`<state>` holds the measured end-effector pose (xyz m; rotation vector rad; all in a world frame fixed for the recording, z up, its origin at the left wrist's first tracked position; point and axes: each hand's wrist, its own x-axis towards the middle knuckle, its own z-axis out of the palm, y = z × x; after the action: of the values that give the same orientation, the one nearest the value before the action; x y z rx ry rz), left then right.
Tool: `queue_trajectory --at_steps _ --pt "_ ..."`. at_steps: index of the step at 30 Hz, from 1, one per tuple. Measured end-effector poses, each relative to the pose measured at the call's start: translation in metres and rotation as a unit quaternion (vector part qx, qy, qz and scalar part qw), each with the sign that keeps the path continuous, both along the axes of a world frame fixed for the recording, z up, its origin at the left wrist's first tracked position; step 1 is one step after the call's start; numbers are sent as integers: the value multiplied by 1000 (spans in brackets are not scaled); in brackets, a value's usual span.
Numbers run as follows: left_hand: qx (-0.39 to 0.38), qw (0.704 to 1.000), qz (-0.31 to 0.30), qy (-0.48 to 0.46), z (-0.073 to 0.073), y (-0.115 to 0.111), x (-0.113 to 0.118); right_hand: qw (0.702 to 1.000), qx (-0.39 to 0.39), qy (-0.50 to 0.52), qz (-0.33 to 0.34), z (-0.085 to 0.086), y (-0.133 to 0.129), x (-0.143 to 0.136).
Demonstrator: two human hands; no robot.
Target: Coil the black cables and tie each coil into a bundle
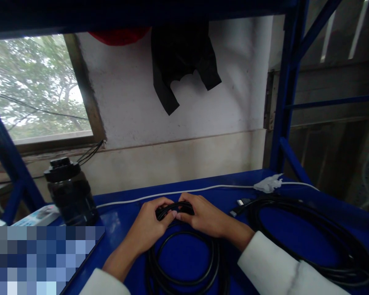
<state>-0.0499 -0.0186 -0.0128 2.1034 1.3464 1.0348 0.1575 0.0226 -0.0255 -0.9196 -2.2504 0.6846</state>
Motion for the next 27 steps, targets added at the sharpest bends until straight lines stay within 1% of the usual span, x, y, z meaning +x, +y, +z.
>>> queue_trajectory --at_steps 9,13,21,27 --pt "2 1000 2 2 -2 0 0 1000 3 -4 -5 -1 0 -1" --pt "7 1000 1 4 -1 0 1 1000 7 1 -2 -2 2 -1" --pt "2 1000 2 7 0 -1 1 1000 8 -8 -12 2 -3 -1" --pt "0 1000 0 7 1 -2 1 1000 7 -6 -19 0 -3 -2"
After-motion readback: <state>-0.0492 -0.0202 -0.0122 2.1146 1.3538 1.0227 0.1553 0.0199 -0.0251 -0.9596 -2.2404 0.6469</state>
